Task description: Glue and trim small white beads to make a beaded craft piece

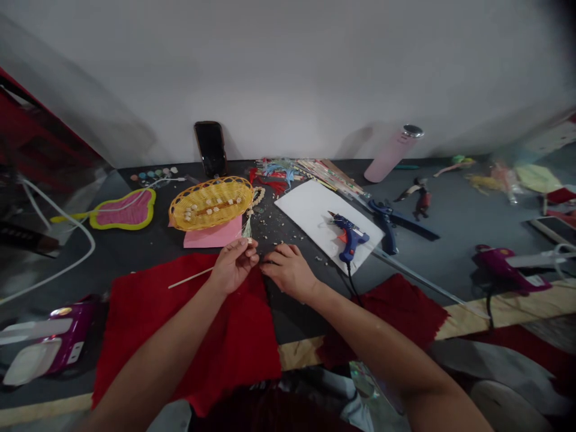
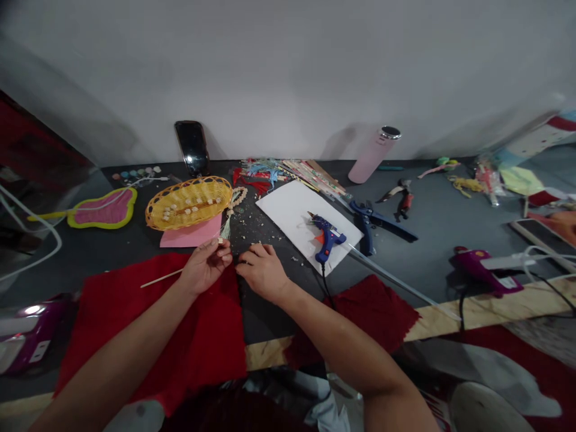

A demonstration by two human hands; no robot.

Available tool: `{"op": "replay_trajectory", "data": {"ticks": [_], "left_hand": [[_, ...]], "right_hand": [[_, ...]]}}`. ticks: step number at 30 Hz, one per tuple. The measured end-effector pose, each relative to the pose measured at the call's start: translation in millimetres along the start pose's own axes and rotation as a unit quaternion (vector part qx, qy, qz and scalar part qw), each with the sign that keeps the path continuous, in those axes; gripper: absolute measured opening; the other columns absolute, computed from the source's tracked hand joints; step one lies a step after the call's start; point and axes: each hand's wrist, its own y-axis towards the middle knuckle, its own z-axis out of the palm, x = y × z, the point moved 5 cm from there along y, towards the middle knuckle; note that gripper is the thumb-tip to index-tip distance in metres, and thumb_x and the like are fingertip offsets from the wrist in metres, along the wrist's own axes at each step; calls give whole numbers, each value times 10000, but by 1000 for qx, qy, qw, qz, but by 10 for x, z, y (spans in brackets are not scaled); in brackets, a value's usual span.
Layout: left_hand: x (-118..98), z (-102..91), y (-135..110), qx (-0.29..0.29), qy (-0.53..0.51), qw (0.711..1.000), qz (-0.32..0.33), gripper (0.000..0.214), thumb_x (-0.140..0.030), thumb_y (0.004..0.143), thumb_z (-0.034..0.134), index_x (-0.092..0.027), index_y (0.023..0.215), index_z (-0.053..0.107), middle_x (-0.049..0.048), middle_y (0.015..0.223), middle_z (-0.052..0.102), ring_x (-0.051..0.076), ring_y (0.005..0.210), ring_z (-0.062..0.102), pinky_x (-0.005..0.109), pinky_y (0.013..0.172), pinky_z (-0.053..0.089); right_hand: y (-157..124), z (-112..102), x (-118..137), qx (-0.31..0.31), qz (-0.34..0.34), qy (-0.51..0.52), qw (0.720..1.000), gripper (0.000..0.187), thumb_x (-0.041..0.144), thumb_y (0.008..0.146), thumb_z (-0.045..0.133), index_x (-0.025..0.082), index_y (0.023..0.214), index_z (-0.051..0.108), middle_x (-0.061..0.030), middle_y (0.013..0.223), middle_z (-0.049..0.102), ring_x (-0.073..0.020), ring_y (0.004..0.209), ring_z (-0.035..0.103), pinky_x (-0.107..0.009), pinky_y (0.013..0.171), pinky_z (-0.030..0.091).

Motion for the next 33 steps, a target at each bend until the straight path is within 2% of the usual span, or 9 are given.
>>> {"op": "replay_trajectory", "data": {"ticks": [6,11,15,20,28,33], "left_hand": [[27,0,-43,-2,10,1000,-15,78,-154,723,669,-116,787,648,40,794,610,49,603,468,193,577,418],[129,57,-111,14,34,998,-46,81,-170,721,675,-105,763,650,43,781,603,51,583,460,199,555,411],[234,110,-152,24,38,996,-73,104,-192,719,682,-105,768,653,16,678,570,57,560,468,207,565,424],[310,161,-184,29,36,995,-90,121,-218,709,696,-117,704,630,-14,577,512,62,547,473,200,567,424],[305,127,-161,14,85,993,-78,147,-239,674,726,-120,690,641,-11,573,555,64,544,505,195,569,422],[244,147,-172,-4,95,994,-62,167,-252,651,743,-115,705,664,6,637,593,52,526,481,193,539,414]], "right_hand": [[-3,-33,-70,-23,27,32,999,113,248,876,512,247,844,621,-14,970,632,-192,970,479,-366,839,336],[-28,-245,-229,-135,105,111,979,101,252,872,520,210,893,609,-54,925,636,-180,920,525,-354,837,387],[-43,-355,-185,-199,81,164,963,59,233,853,545,218,869,600,-40,882,648,-177,880,548,-360,826,416],[-55,-296,-146,-191,69,167,965,50,234,836,569,229,871,605,-34,882,654,-181,887,559,-380,839,412],[-70,-254,-156,-191,65,165,965,47,237,832,574,238,843,620,-27,874,663,-177,864,559,-373,824,416],[-135,-287,-336,-172,81,141,972,81,244,854,546,234,874,624,-41,949,652,-193,923,547,-403,863,385]]}}
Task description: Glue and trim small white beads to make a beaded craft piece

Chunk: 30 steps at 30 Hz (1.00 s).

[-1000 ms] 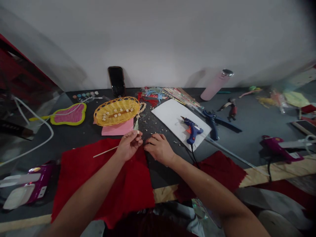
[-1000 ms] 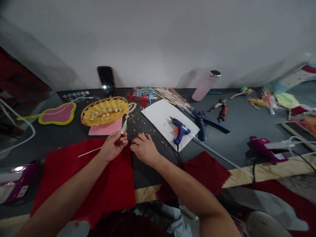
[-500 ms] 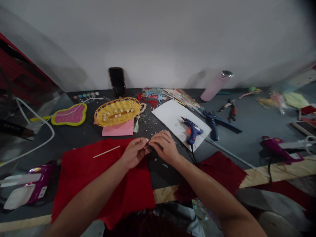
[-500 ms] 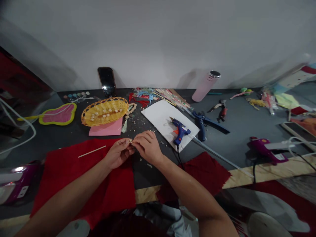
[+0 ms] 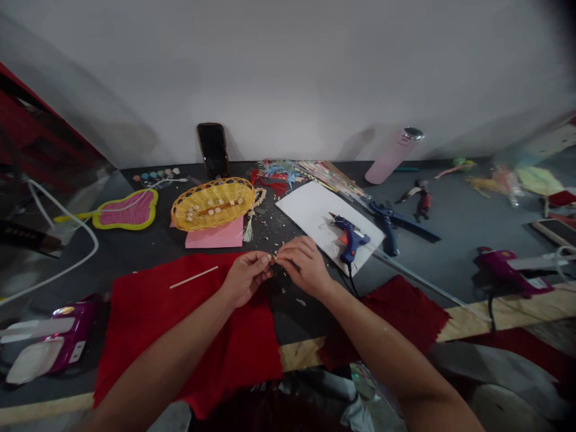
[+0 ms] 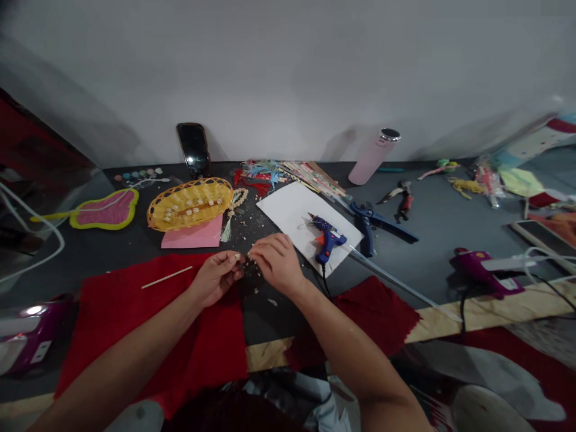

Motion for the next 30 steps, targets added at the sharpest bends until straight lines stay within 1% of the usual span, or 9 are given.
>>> {"op": "replay_trajectory", "data": {"ticks": [3,6,11,16,18,21,23,26,30], "left_hand": [[-50,15,-7,5,-10,1000,4,168,-248,657,739,-109,722,670,22,711,604,45,536,463,193,536,418],[-70,10,4,19,-15,1000,1,138,-225,680,721,-111,739,671,25,716,589,45,557,454,184,535,413],[-50,-9,30,37,-18,999,-10,119,-213,714,693,-111,771,670,22,688,569,47,568,443,184,541,408],[-61,-12,26,38,-18,999,-8,122,-199,697,707,-106,763,665,24,698,570,50,571,442,188,536,408],[-69,-17,18,37,-16,999,-5,116,-193,700,703,-104,760,661,27,718,578,50,574,446,190,534,409],[-76,-26,8,41,-21,999,2,94,-183,720,684,-111,772,654,35,782,594,51,591,455,192,536,412],[-70,-32,8,45,-23,999,4,86,-175,728,676,-114,782,651,37,812,598,50,598,458,191,536,411],[-53,-40,19,51,-22,998,3,82,-173,737,667,-112,789,647,41,832,597,51,601,462,195,536,411],[-37,-42,43,66,-27,997,1,88,-183,749,656,-107,791,642,45,837,593,55,613,470,202,554,420]], "right_hand": [[26,-173,-196,-8,58,-79,995,105,242,868,524,222,889,625,-46,950,650,-208,935,519,-404,860,361],[58,-260,-291,25,78,-164,983,104,247,859,539,218,833,635,-39,871,660,-223,899,492,-392,812,343],[51,-162,-282,95,61,-245,963,95,205,838,558,222,799,643,-47,861,664,-233,890,472,-379,739,297],[32,-120,-270,102,84,-249,960,112,251,860,530,219,842,637,-58,890,660,-231,917,475,-366,770,289],[20,-210,-305,94,111,-249,957,147,301,873,506,208,887,619,-66,925,647,-229,935,483,-350,794,302],[-40,-481,-430,86,148,-263,949,216,343,884,470,185,976,586,-93,966,629,-227,925,514,-316,776,333],[-124,-716,-568,88,190,-286,935,244,367,884,457,182,994,571,-101,970,627,-223,896,542,-294,730,350],[-300,-1010,-780,112,283,-323,896,276,410,869,457,176,964,568,-92,890,645,-214,826,579,-268,654,354],[-496,-1110,-925,165,401,-332,838,412,536,853,394,184,816,603,-84,795,661,-217,747,602,-262,576,330]]}}
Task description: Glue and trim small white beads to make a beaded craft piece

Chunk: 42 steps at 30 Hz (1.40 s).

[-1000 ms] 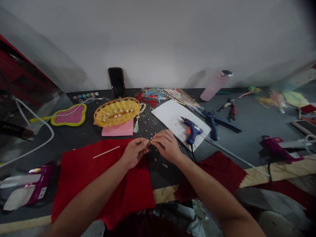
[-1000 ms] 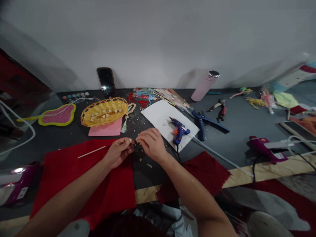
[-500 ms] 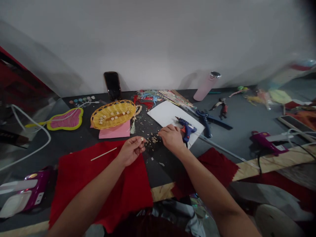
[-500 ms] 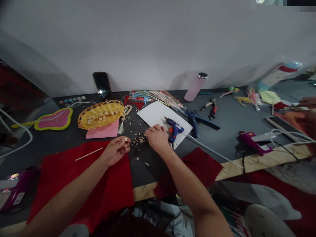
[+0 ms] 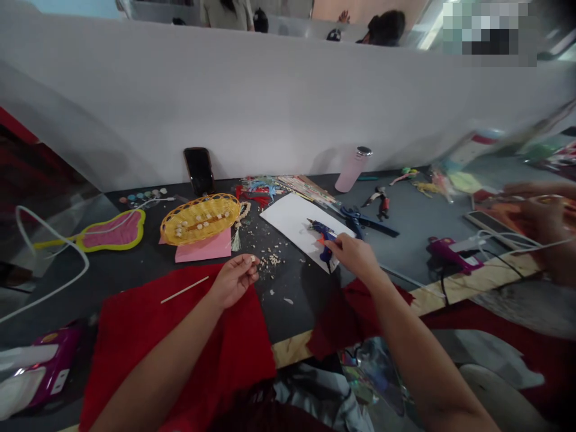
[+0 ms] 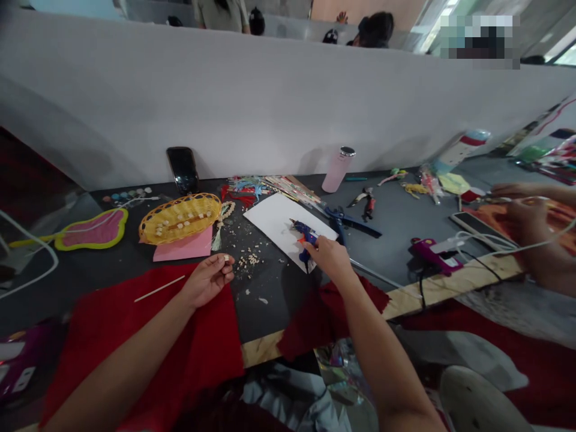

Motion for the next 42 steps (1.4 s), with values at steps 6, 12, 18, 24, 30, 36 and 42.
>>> {"op": "replay_trajectory", "data": {"ticks": [6,12,18,24,30,36,42], "left_hand": [[-13,1,3,-3,-1,1000,0,84,-178,743,660,-103,777,642,42,814,596,53,598,472,201,552,426],[-16,4,-11,4,4,1000,1,99,-192,738,668,-101,775,652,44,784,595,53,594,472,199,555,429],[-22,3,-15,2,5,1000,0,104,-197,736,669,-104,782,656,48,771,602,54,587,468,202,556,429],[-41,-1,12,4,-24,1000,4,90,-178,746,657,-105,798,644,41,814,592,50,605,468,205,575,431],[-106,-85,47,-26,-56,998,28,103,-174,728,673,-113,799,630,39,809,597,57,605,474,212,571,433],[-131,-109,48,-38,-59,997,30,115,-215,738,668,-133,796,613,22,802,584,64,602,465,221,554,425],[-124,-92,49,-53,-52,997,20,134,-233,722,685,-137,778,610,19,778,589,65,594,463,217,544,412]], "right_hand": [[59,134,-10,52,52,63,995,559,664,759,391,181,563,592,-99,667,642,-205,644,588,-261,520,305],[92,155,-126,8,97,220,971,393,511,665,560,178,455,551,-34,426,511,-159,519,525,-244,477,282],[-16,119,-119,-42,113,354,927,379,502,762,457,155,725,604,-29,570,553,-126,522,515,-217,457,364],[-206,156,290,88,54,810,578,301,419,673,620,187,862,587,13,629,503,-89,516,462,-180,401,390],[-362,-8,713,96,-35,802,589,289,208,629,648,201,912,592,-34,879,618,-140,694,555,-217,486,411],[-531,81,1097,159,-157,701,677,248,381,770,588,185,921,570,-26,711,573,-133,595,486,-269,549,388],[-586,131,1253,167,-233,644,709,372,542,848,434,181,892,513,-15,680,499,-128,569,427,-273,551,359]]}}
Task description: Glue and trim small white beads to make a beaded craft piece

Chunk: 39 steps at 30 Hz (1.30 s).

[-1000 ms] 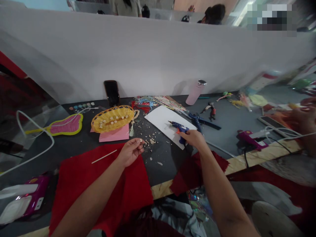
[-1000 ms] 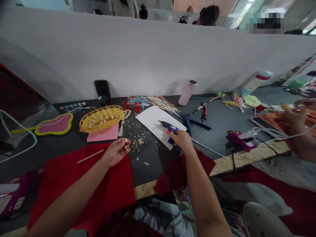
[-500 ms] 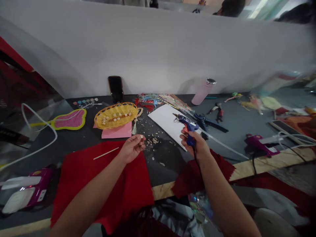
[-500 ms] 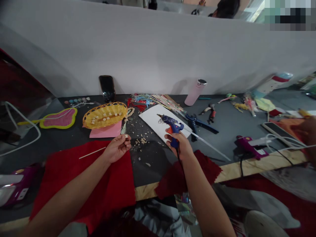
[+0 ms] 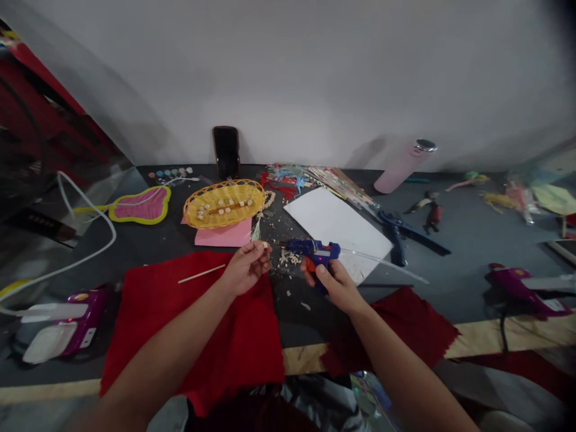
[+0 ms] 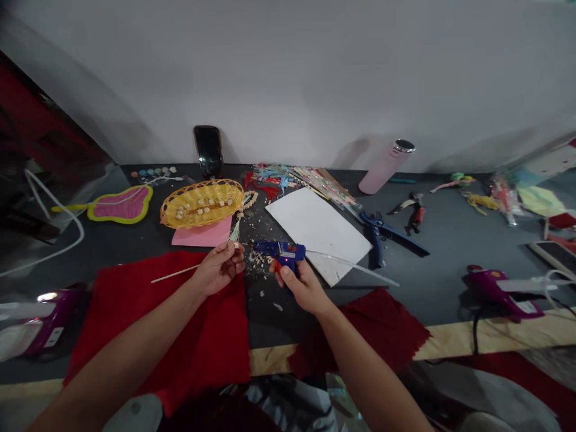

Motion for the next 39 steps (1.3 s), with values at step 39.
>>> {"op": "replay_trajectory", "data": {"ticks": [39], "left_hand": [[23,0,-5,-11,4,1000,-14,151,-226,701,704,-117,733,604,29,709,598,61,556,453,214,532,408]], "right_hand": [[-7,42,-158,17,0,-38,999,331,500,878,412,178,852,485,3,660,455,-121,572,409,-260,555,356]]}}
